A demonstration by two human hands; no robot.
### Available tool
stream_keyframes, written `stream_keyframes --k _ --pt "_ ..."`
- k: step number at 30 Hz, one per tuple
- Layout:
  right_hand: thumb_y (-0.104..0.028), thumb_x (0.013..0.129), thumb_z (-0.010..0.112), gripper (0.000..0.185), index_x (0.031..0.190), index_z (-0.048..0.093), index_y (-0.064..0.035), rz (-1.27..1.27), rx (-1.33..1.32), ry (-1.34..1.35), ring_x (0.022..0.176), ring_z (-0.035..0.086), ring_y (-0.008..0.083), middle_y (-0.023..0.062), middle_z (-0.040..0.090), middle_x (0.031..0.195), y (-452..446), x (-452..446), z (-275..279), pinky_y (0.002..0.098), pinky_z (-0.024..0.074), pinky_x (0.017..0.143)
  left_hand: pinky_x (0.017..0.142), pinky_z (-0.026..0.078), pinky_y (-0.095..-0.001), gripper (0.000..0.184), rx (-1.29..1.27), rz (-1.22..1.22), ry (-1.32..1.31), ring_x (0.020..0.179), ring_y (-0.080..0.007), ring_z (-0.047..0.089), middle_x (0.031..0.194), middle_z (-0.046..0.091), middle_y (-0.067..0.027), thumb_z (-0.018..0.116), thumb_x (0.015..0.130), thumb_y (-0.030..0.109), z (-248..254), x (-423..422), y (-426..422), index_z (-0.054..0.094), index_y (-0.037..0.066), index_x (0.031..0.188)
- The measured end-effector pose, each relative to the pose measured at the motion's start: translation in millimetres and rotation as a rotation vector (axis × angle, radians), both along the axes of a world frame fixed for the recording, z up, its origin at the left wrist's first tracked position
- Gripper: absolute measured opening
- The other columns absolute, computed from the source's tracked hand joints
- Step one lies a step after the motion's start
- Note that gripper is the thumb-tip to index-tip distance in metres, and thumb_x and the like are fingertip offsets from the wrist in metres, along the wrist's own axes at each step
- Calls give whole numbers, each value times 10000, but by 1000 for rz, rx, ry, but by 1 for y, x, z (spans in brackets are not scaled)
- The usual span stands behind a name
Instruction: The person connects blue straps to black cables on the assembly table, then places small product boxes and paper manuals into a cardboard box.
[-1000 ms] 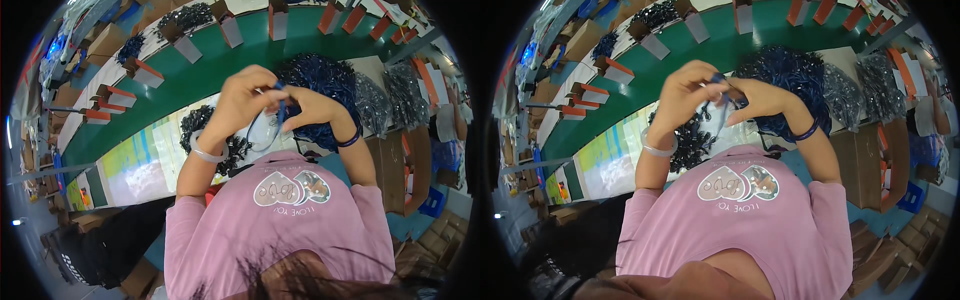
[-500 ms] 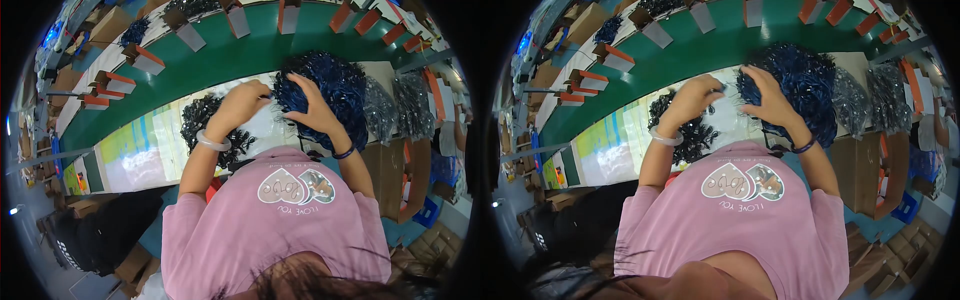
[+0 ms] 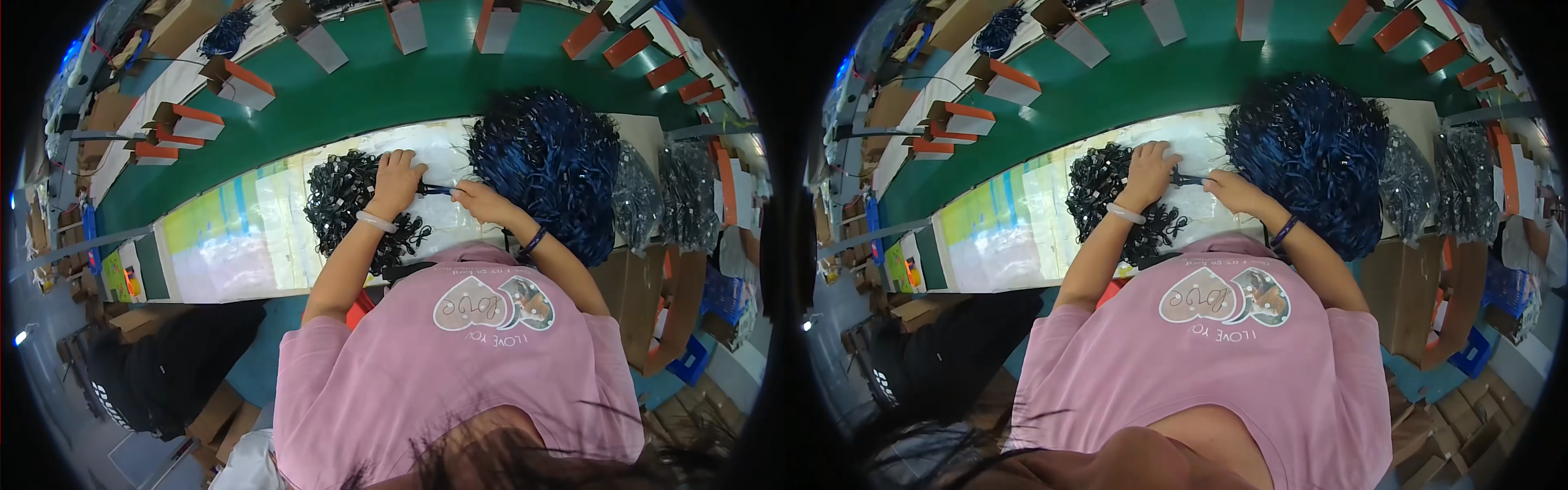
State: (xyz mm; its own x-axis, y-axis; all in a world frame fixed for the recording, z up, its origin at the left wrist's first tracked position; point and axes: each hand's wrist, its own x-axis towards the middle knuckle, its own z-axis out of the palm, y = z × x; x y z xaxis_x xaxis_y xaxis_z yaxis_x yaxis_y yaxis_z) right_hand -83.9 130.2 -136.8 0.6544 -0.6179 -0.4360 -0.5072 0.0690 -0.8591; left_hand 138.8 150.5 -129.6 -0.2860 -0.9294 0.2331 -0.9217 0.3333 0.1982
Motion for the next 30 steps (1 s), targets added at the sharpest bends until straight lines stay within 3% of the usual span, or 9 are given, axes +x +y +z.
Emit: stream_keyframes --k 5,7,11,14,17,20,23,27,30 --pt "-216 942 508 229 986 554 3 74 -407 20 709 575 317 189 589 801 -11 7 6 372 467 674 846 449 -399 153 -76 -64 -54 957 -281 569 914 622 -69 635 715 99 3 8 -1 652 143 860" --pt "-229 925 535 229 986 554 -9 -151 -355 -32 818 604 409 228 614 873 -21 8 31 426 470 680 856 452 -432 115 417 -132 143 889 -304 598 868 637 -92 643 749 96 25 5 0 648 116 863" --pt "-213 927 512 207 990 559 -21 -305 -454 6 761 606 423 232 619 814 -16 11 29 473 465 639 651 503 -242 89 877 55 1496 702 -107 613 769 622 -11 609 883 55 48 -15 8 574 14 953" --pt "-202 925 494 187 971 572 -38 199 -469 82 748 597 424 230 613 796 0 12 67 489 465 649 645 496 -303 106 284 250 675 674 -186 610 748 628 -83 660 824 108 51 -19 1 618 22 868" --pt "-176 923 498 181 961 598 -30 124 -697 -249 736 595 420 224 615 804 -11 2 69 451 479 642 646 486 -306 99 527 -191 350 705 -184 622 737 631 -86 675 808 112 53 -15 12 638 31 850" --pt "-176 950 505 220 919 627 4 -167 -199 -307 623 590 156 68 609 722 -13 -8 59 292 469 566 665 506 -261 71 1103 -170 1552 711 -115 618 743 631 -28 634 858 48 61 -29 16 599 12 908" --pt "-219 989 457 228 1027 597 -43 -478 439 -485 537 461 71 1 538 736 2 -1 47 207 365 449 616 497 -241 129 624 275 1698 661 -91 576 805 617 -30 644 864 68 51 -46 8 565 11 948" --pt "-245 995 454 221 1002 564 -53 -578 738 -577 540 469 95 20 554 833 0 5 55 209 333 417 698 465 -371 175 -157 129 533 821 -297 563 919 590 -103 603 763 28 59 -52 8 578 48 935" --pt "-265 984 480 221 1002 566 -63 -650 889 -686 548 478 90 20 559 809 -9 5 55 211 343 433 792 481 -371 234 -87 -163 372 968 -284 565 1059 576 -90 539 753 96 65 -53 15 588 63 979"
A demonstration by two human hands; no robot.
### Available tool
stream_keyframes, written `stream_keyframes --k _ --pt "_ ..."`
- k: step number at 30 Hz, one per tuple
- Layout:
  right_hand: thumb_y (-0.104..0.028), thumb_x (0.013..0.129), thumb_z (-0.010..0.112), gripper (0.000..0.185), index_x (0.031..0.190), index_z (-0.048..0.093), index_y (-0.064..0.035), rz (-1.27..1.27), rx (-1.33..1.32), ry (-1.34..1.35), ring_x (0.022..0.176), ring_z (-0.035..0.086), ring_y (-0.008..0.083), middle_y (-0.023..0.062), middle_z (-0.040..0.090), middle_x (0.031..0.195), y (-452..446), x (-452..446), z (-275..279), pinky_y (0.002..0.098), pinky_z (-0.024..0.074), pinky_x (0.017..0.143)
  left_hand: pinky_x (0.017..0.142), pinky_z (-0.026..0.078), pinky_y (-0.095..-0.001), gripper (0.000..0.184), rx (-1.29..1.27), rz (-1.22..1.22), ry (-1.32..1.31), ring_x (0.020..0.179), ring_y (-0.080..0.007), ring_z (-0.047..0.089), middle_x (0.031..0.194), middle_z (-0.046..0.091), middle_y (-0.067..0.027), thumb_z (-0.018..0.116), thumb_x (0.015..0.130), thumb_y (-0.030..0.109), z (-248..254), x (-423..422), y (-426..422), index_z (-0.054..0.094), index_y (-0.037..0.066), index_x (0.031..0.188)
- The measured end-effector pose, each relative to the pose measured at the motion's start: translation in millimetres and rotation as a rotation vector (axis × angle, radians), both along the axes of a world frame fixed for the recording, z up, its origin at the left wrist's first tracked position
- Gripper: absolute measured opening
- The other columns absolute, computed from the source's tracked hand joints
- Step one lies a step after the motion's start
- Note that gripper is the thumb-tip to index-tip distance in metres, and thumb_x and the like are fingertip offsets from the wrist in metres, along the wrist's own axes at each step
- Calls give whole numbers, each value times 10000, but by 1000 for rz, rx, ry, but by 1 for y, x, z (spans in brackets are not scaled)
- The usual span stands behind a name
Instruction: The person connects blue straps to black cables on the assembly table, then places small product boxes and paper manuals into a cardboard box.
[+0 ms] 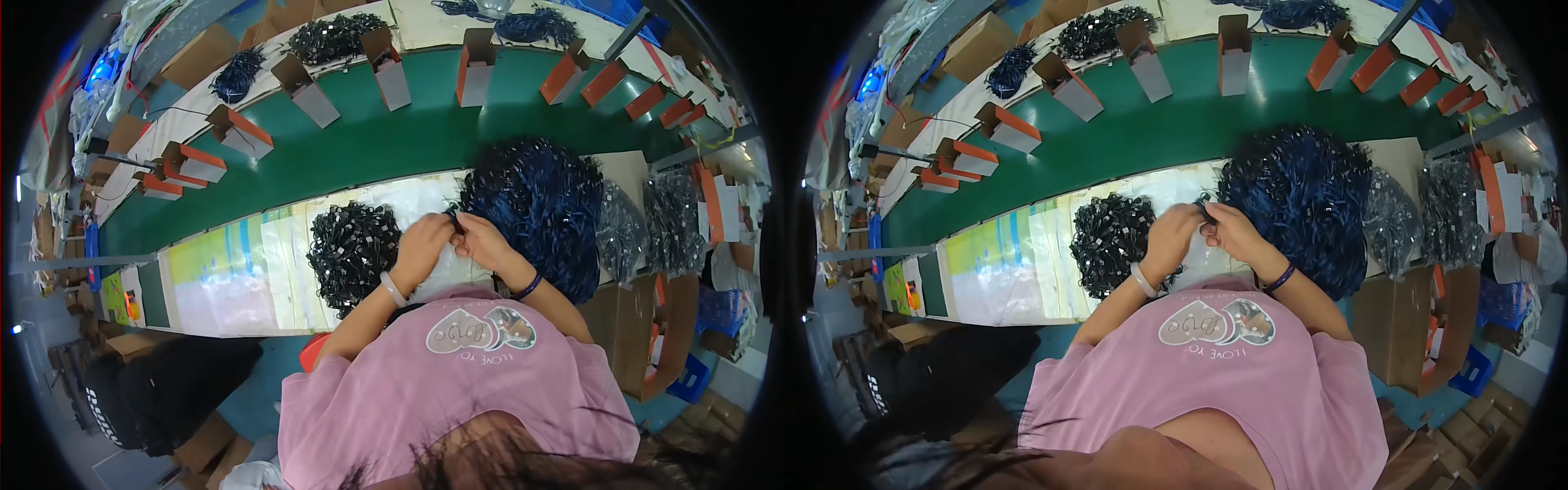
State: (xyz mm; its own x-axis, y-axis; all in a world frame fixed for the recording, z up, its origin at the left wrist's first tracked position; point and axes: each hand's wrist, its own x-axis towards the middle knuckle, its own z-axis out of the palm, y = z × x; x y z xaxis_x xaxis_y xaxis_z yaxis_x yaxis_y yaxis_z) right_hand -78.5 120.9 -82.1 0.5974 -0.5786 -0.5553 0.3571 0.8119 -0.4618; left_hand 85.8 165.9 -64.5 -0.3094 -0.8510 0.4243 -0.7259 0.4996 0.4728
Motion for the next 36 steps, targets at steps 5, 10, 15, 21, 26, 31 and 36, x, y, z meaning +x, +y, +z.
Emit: stream_keyframes --k 5,10,15,21,26,31,36 --pt "-274 955 541 220 983 583 -60 112 -394 302 539 494 68 23 560 702 -33 -12 -7 197 378 459 932 447 -424 484 66 9 -5 1122 -334 512 1228 529 -148 628 710 17 -12 7 37 534 23 1185" --pt "-204 938 561 274 1165 596 -54 -25 -816 668 567 489 42 -8 559 724 -127 -21 40 176 391 478 1078 268 -494 636 339 284 -414 1328 -312 340 1409 400 -149 663 776 308 -47 41 104 458 51 1321" --pt "-172 836 661 328 1109 584 -6 -177 -1440 1106 739 628 221 124 618 891 -234 -16 57 326 497 639 1089 219 -539 625 355 154 -400 1353 -315 299 1435 376 -137 618 820 420 -75 28 97 465 96 1333" --pt "-116 791 623 260 1051 619 -108 6 -1945 1473 921 614 307 87 586 1067 -329 5 41 405 515 733 1013 397 -420 517 363 -288 10 1252 -358 426 1402 391 -192 573 852 196 -89 16 48 419 64 1328" --pt "-119 777 589 180 954 621 -107 -83 -2465 1623 877 589 235 62 559 889 -393 -1 -26 374 456 767 1119 188 -490 638 392 8 -319 1339 -310 323 1426 379 -155 624 819 330 -51 25 50 405 100 1373" --pt "-128 765 592 196 954 630 -98 9 -2579 1592 908 577 221 63 592 892 -410 -8 -53 352 425 818 1107 230 -481 530 386 -159 -363 1327 -306 345 1428 380 -156 546 853 240 -69 40 61 432 100 1352" --pt "-143 783 565 230 988 663 -102 232 -2214 1395 1061 520 233 88 579 1051 -363 -2 -15 346 390 895 1085 294 -460 476 312 -149 -258 1269 -333 405 1416 384 -166 495 837 108 -88 18 41 454 40 1306"
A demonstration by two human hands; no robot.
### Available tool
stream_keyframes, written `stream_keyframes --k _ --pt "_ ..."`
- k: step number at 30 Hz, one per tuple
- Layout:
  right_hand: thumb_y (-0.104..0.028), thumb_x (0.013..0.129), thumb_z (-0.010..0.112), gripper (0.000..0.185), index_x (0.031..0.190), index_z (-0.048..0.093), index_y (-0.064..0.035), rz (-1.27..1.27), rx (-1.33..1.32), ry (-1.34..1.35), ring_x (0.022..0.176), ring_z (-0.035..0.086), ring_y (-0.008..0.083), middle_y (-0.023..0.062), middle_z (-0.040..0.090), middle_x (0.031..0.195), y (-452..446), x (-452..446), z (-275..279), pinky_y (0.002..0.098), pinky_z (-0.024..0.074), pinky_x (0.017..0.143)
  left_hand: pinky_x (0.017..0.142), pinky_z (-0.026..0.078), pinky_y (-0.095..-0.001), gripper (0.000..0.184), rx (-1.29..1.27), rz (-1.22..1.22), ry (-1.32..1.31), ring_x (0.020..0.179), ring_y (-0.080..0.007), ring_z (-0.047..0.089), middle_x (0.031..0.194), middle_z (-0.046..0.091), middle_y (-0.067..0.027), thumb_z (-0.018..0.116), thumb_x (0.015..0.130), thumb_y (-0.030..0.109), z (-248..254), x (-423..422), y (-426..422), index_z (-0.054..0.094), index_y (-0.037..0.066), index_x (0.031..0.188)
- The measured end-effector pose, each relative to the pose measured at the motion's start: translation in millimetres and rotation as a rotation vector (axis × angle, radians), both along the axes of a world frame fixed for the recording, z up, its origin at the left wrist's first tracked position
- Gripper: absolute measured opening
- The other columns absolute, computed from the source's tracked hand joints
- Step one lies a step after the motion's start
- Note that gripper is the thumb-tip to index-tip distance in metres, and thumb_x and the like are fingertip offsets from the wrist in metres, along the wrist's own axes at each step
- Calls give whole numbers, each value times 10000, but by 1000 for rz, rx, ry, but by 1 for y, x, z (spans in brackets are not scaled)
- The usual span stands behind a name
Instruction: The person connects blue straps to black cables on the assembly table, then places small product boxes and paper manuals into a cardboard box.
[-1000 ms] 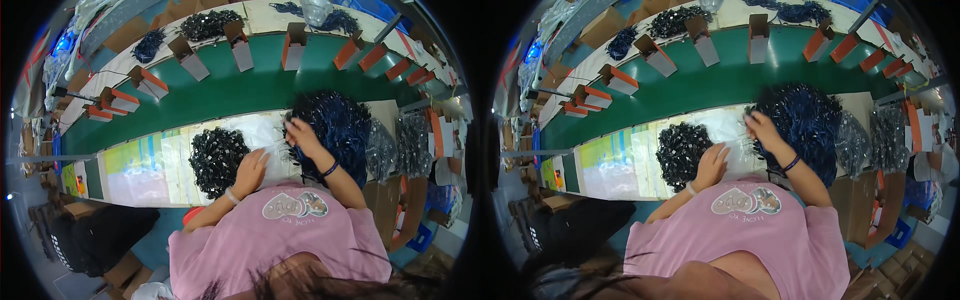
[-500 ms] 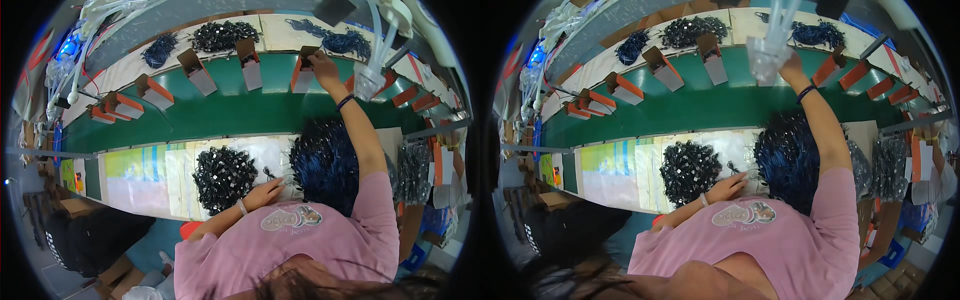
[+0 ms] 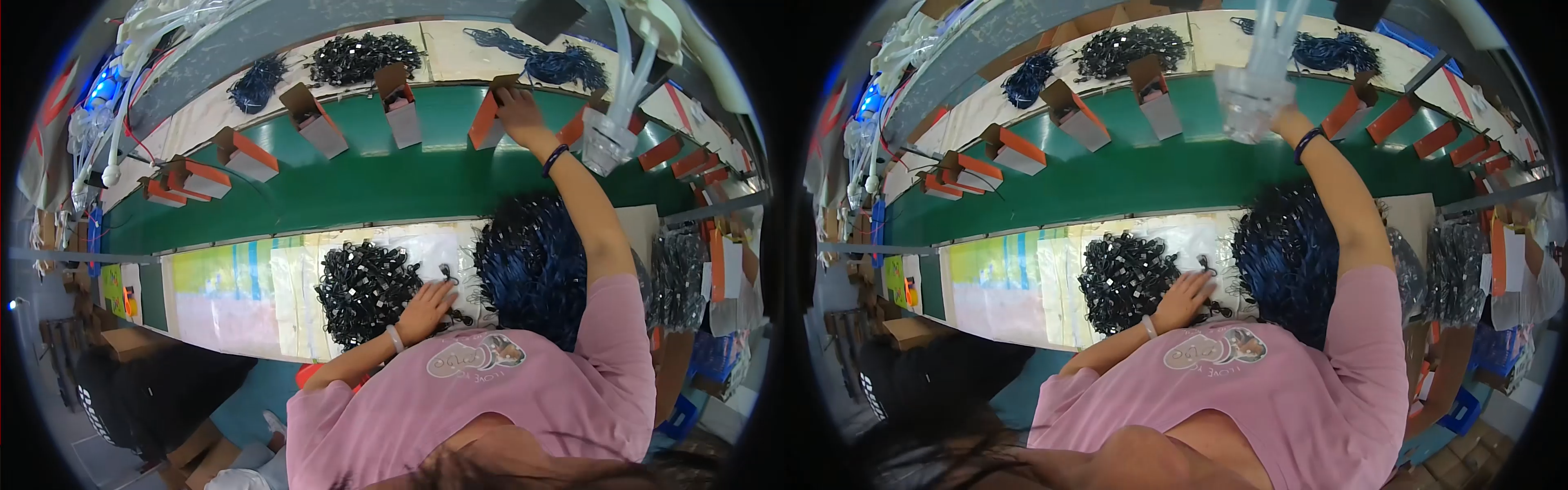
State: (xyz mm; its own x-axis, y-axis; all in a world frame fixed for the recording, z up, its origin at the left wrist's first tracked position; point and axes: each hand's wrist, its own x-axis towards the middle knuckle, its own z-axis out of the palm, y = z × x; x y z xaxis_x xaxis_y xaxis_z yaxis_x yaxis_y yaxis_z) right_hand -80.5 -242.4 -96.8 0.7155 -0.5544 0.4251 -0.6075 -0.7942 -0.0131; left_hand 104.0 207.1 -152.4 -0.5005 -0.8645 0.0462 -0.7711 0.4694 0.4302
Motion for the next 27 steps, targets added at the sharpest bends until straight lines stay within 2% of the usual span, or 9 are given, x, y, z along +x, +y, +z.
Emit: stream_keyframes --k 2,4,8,9,12,16,22,25,27 --pt "-135 785 536 290 1049 654 -123 -149 -89 169 1177 439 256 98 530 1151 28 15 32 374 350 955 1037 361 -432 451 -24 125 161 1206 -365 452 1340 441 -195 506 806 54 -1 -10 -14 472 4 1254" --pt "-163 815 541 333 1143 598 -148 -156 -227 210 1120 505 275 69 592 1153 43 12 54 449 312 1025 994 403 -439 456 -46 143 300 1146 -391 490 1268 492 -223 541 761 3 -9 -16 -19 488 -13 1213" --pt "-79 802 498 325 1092 632 -137 -246 -80 -93 1089 548 274 83 617 1076 94 -25 82 453 405 918 950 424 -436 429 -17 176 335 1130 -390 487 1264 483 -211 593 783 21 18 -20 -20 504 18 1203" --pt "-101 847 542 280 1119 607 -113 -247 247 36 1124 525 302 108 582 1187 119 -40 109 446 416 934 946 426 -434 436 5 171 346 1128 -389 487 1260 486 -207 613 780 31 25 -20 -21 507 26 1202" --pt "-175 872 600 234 1092 623 -98 -113 263 -97 1144 511 292 99 587 1167 182 -109 106 404 398 966 944 424 -426 454 57 166 398 1126 -392 485 1247 494 -201 665 768 56 36 -29 -18 518 43 1197" --pt "-91 851 610 191 1035 623 -42 -252 539 -466 1014 568 279 108 618 1065 286 -183 97 362 437 874 813 488 -370 262 -25 68 515 965 -330 583 1090 573 -145 645 814 59 63 -62 -35 600 40 1071" --pt "-65 914 555 170 1065 631 -44 -523 720 -801 873 535 99 51 591 1077 432 -223 69 207 417 686 671 498 -372 156 -13 -19 498 814 -307 602 941 582 -97 624 843 118 84 -125 -66 634 79 993" --pt "-80 929 537 180 1076 631 -33 -556 821 -902 867 561 104 55 591 1074 473 -222 64 205 431 703 675 498 -372 106 -98 61 402 846 -301 596 943 576 -77 644 816 131 89 -144 -72 652 86 912" --pt "-80 943 527 200 1104 612 0 -553 934 -914 976 601 146 80 557 1133 485 -225 68 252 462 828 689 489 -377 114 -115 35 192 822 -295 595 945 581 -87 670 783 121 79 -143 -78 646 72 882"
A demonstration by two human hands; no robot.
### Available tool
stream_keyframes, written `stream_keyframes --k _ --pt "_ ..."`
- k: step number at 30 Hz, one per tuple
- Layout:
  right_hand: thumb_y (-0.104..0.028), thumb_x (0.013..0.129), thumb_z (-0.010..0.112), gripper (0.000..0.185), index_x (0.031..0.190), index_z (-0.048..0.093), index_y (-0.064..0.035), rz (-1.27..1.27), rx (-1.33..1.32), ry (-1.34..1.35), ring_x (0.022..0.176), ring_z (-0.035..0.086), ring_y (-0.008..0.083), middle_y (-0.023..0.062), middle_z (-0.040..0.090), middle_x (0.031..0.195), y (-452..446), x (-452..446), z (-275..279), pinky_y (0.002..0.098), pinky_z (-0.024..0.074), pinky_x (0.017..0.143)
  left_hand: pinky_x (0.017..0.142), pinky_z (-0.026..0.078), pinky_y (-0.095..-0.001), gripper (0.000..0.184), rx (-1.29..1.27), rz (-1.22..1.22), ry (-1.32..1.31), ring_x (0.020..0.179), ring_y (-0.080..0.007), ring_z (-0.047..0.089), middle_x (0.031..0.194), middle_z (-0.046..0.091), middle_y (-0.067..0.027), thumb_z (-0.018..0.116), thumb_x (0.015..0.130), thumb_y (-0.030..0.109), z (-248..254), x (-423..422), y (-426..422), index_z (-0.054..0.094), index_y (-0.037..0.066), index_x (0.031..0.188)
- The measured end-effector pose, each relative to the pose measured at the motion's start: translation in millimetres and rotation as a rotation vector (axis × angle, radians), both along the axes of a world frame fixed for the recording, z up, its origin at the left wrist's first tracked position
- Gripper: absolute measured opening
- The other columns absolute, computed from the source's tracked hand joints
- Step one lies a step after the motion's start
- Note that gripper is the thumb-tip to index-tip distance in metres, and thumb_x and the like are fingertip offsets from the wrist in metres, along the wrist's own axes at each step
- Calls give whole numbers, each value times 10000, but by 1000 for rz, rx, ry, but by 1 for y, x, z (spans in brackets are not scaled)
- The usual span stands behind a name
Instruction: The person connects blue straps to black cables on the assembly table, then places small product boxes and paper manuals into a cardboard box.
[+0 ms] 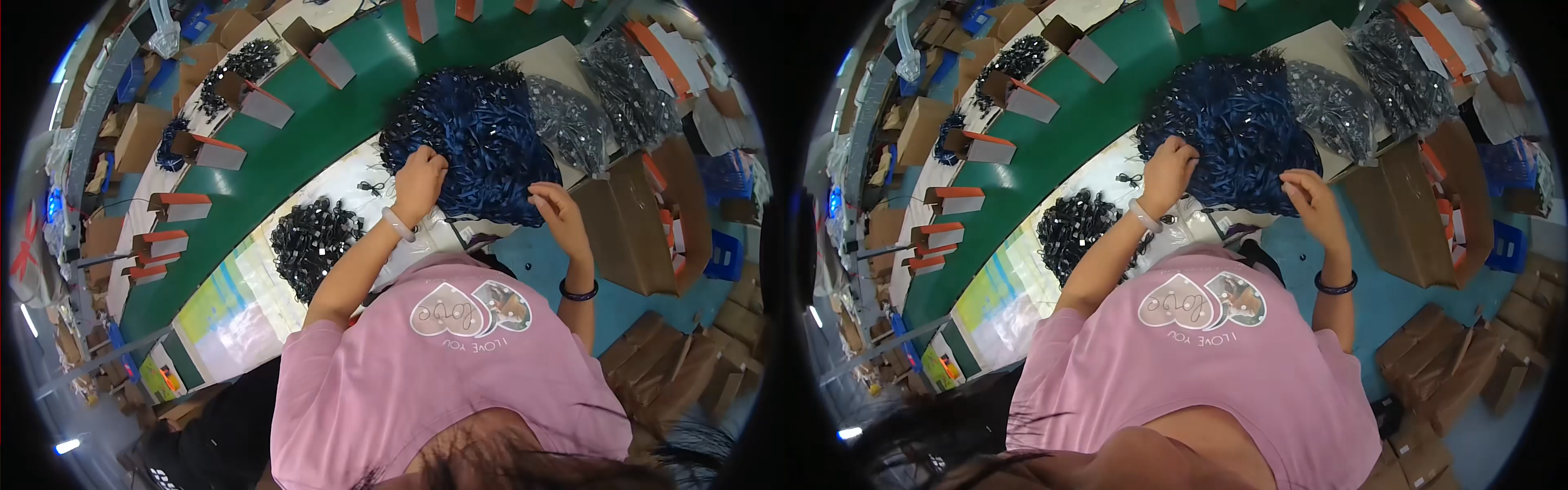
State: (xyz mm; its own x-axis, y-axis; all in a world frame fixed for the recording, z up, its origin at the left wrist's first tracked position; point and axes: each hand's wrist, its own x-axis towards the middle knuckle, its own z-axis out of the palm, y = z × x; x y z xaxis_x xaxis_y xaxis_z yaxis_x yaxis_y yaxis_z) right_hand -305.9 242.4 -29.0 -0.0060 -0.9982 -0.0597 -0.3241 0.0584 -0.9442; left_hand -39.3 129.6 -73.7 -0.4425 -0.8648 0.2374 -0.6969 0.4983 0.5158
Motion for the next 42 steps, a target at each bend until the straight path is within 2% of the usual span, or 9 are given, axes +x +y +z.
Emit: stream_keyframes --k 12,15,17,22,28,32,35,39,42 --pt "-131 799 703 572 1297 453 -4 421 -377 -58 1081 569 263 151 578 1161 -94 51 29 346 425 950 606 462 -253 118 109 -44 328 678 -123 598 808 615 -46 667 795 26 132 -44 2 620 24 903" --pt "-157 877 631 265 1065 591 25 551 -26 -199 802 632 185 100 652 900 -124 55 37 303 498 753 599 442 -202 129 -80 83 441 676 -72 550 813 627 -13 668 799 -10 169 -41 0 631 14 920" --pt "-205 909 597 223 985 618 4 590 -178 -120 646 573 166 101 611 760 -134 51 55 297 465 626 606 421 -172 117 -168 184 449 697 -36 538 832 629 5 656 821 -20 178 -20 -2 632 14 931" --pt "-239 898 587 237 984 618 -21 801 -541 98 715 591 308 152 605 783 -162 46 107 346 454 645 533 407 -180 75 -52 533 608 627 -28 517 725 593 21 677 816 36 164 17 26 616 21 857" --pt "-213 890 577 193 889 627 -27 953 -823 334 730 601 295 123 622 787 -173 72 167 355 462 655 548 414 -178 81 45 592 720 652 -23 520 743 580 28 659 824 25 148 36 56 594 24 871" --pt "-202 895 597 203 906 615 0 1057 -695 307 737 586 283 126 611 812 -185 89 141 340 459 675 567 434 -199 85 80 588 742 633 -48 526 714 580 1 662 819 37 137 39 59 594 12 863" --pt "-221 888 605 224 903 596 3 1176 -457 733 725 569 335 169 601 816 -199 83 117 356 459 670 571 443 -183 122 101 540 707 645 -50 540 775 573 12 670 847 67 129 51 57 578 16 909" --pt "-175 930 572 176 949 624 -8 873 -397 308 628 459 36 -26 530 721 -173 82 179 213 377 545 576 429 -213 117 105 502 855 611 -68 524 720 592 -18 687 810 66 132 50 54 591 10 846" --pt "-191 934 572 181 914 613 -16 793 -370 225 605 468 42 -23 523 712 -171 87 138 203 376 532 582 434 -222 115 10 460 845 610 -80 527 717 595 -25 681 802 63 122 55 48 594 9 853"
